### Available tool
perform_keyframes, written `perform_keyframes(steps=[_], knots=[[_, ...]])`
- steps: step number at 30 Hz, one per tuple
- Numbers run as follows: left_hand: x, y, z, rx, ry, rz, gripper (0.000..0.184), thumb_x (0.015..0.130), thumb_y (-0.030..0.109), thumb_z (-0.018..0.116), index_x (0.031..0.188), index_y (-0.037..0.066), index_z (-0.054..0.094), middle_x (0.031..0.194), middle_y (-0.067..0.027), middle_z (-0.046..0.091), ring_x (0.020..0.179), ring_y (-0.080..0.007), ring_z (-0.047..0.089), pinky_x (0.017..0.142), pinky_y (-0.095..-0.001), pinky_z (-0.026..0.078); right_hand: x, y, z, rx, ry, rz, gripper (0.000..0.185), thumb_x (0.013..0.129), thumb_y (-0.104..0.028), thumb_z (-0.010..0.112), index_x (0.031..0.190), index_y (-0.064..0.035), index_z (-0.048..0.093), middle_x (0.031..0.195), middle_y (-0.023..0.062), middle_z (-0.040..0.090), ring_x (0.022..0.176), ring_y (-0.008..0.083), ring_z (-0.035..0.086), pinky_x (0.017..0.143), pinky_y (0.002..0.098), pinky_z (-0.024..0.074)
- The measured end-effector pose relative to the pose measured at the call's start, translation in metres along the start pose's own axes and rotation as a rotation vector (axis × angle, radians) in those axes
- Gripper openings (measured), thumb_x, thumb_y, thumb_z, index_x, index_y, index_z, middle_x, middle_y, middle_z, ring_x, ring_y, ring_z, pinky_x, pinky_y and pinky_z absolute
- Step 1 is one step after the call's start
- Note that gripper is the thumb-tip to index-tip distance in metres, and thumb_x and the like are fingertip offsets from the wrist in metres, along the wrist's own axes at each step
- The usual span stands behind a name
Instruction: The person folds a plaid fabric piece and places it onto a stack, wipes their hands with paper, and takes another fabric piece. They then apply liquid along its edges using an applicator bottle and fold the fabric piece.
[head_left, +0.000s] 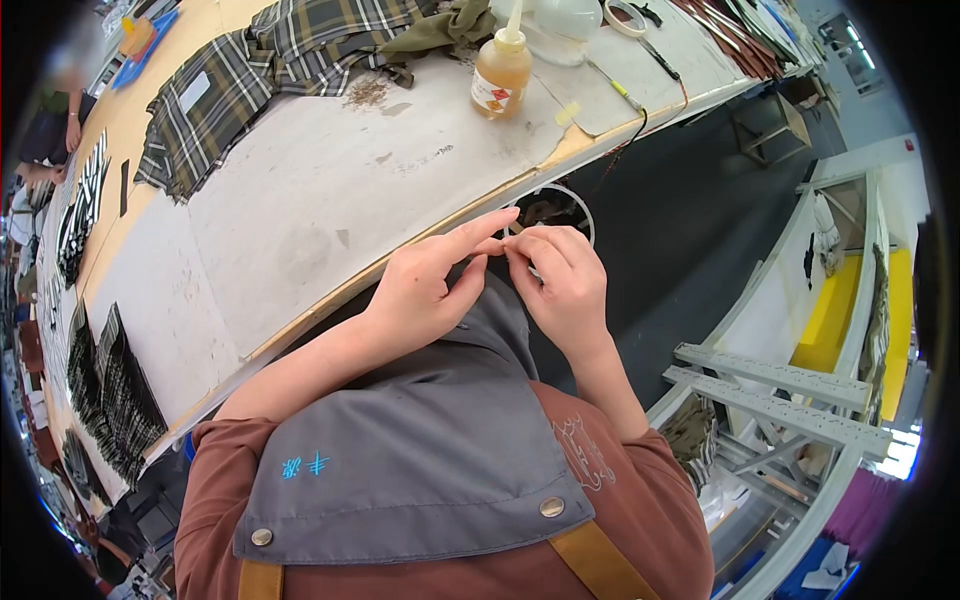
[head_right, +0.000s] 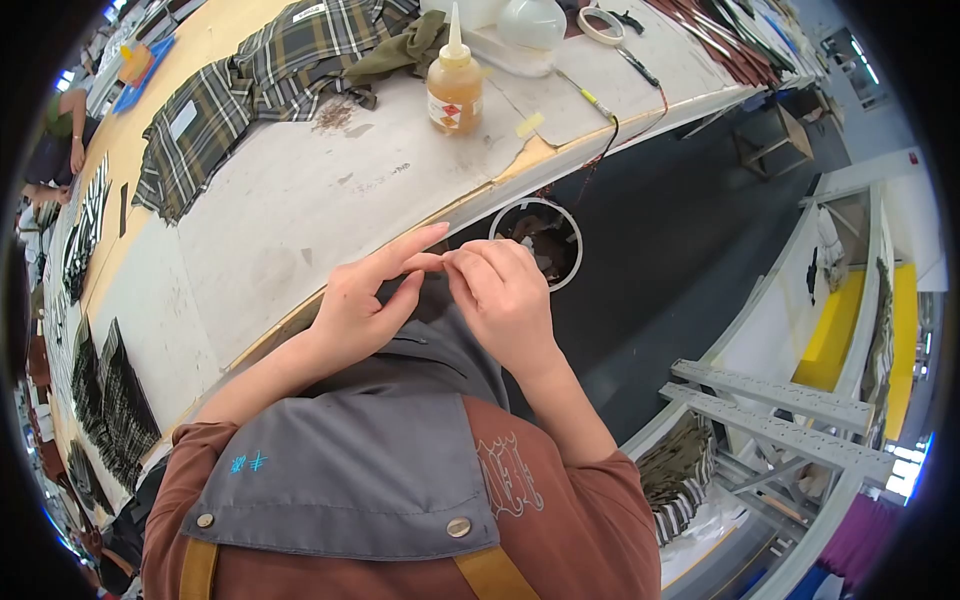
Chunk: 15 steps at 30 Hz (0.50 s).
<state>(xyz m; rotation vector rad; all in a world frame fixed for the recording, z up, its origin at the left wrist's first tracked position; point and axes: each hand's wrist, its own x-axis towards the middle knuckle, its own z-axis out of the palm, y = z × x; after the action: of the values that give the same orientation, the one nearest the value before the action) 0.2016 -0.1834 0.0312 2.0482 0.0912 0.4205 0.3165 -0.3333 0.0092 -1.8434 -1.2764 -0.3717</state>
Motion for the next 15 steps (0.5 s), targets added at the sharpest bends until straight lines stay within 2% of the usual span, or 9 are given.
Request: perform_keyframes(steps=[3,6,9,11,13,15], knots=[[-0.0024,-0.0011,0.0004,-0.029,-0.026,-0.056,0.057,0.087,-0.009,0.056,0.141,0.011,0.056,0.109,-0.0081,0.076,0.098,-0.0151,0.072,0.086,-0.0275,0.054,-0.0015,0.0000,0.0009,-0.064,-0.019,-0.052,0.020,0.074,0.000,0.076,0.092,-0.0029,0.068,0.090,0.0056,0.066,0.084,0.0242,0.064,0.076,0.0357,0.0513],[-0.0045,-0.0039,0.0012,-0.003,0.011,0.021,0.058,0.087,-0.009,0.056,0.141,0.011,0.056,0.108,-0.0075,0.076,0.093,-0.0126,0.072,0.080,-0.0263,0.054,-0.0015,0.0025,-0.0011,-0.133,-0.066,-0.137,0.022,0.073,-0.001,0.076,0.093,-0.0028,0.067,0.092,0.0064,0.065,0.086,0.0247,0.063,0.078,0.0360,0.0511],[-0.0056,-0.0022,-0.0007,-0.035,-0.037,-0.068,0.058,0.087,-0.009,0.055,0.142,0.011,0.055,0.108,-0.0069,0.076,0.084,-0.0105,0.070,0.075,-0.0253,0.053,-0.0018,0.0049,-0.0007,-0.145,-0.109,-0.162,0.023,0.072,-0.001,0.076,0.092,-0.0033,0.064,0.092,0.0073,0.064,0.087,0.0250,0.063,0.078,0.0365,0.0513],[-0.0064,-0.0026,-0.0001,-0.033,-0.054,-0.050,0.061,0.087,-0.008,0.056,0.145,0.012,0.052,0.108,-0.0059,0.077,0.076,-0.0091,0.066,0.070,-0.0246,0.052,-0.0025,0.0052,0.0003,-0.133,-0.111,-0.150,0.024,0.072,0.000,0.076,0.092,-0.0037,0.063,0.092,0.0076,0.063,0.086,0.0253,0.062,0.077,0.0368,0.0512],[-0.0058,0.0001,-0.0019,-0.044,-0.055,-0.054,0.062,0.087,-0.008,0.056,0.146,0.012,0.051,0.110,-0.0057,0.076,0.076,-0.0091,0.066,0.069,-0.0248,0.051,-0.0030,0.0065,0.0017,-0.120,-0.114,-0.140,0.025,0.071,0.001,0.075,0.091,-0.0041,0.062,0.091,0.0079,0.063,0.084,0.0256,0.062,0.077,0.0372,0.0512],[-0.0071,-0.0013,-0.0019,-0.054,-0.055,-0.062,0.064,0.087,-0.008,0.055,0.147,0.013,0.050,0.111,-0.0056,0.076,0.076,-0.0090,0.065,0.069,-0.0251,0.051,-0.0043,0.0082,0.0041,-0.103,0.000,-0.083,0.027,0.069,0.004,0.074,0.090,-0.0044,0.060,0.090,0.0076,0.062,0.082,0.0264,0.062,0.073,0.0370,0.0510]])
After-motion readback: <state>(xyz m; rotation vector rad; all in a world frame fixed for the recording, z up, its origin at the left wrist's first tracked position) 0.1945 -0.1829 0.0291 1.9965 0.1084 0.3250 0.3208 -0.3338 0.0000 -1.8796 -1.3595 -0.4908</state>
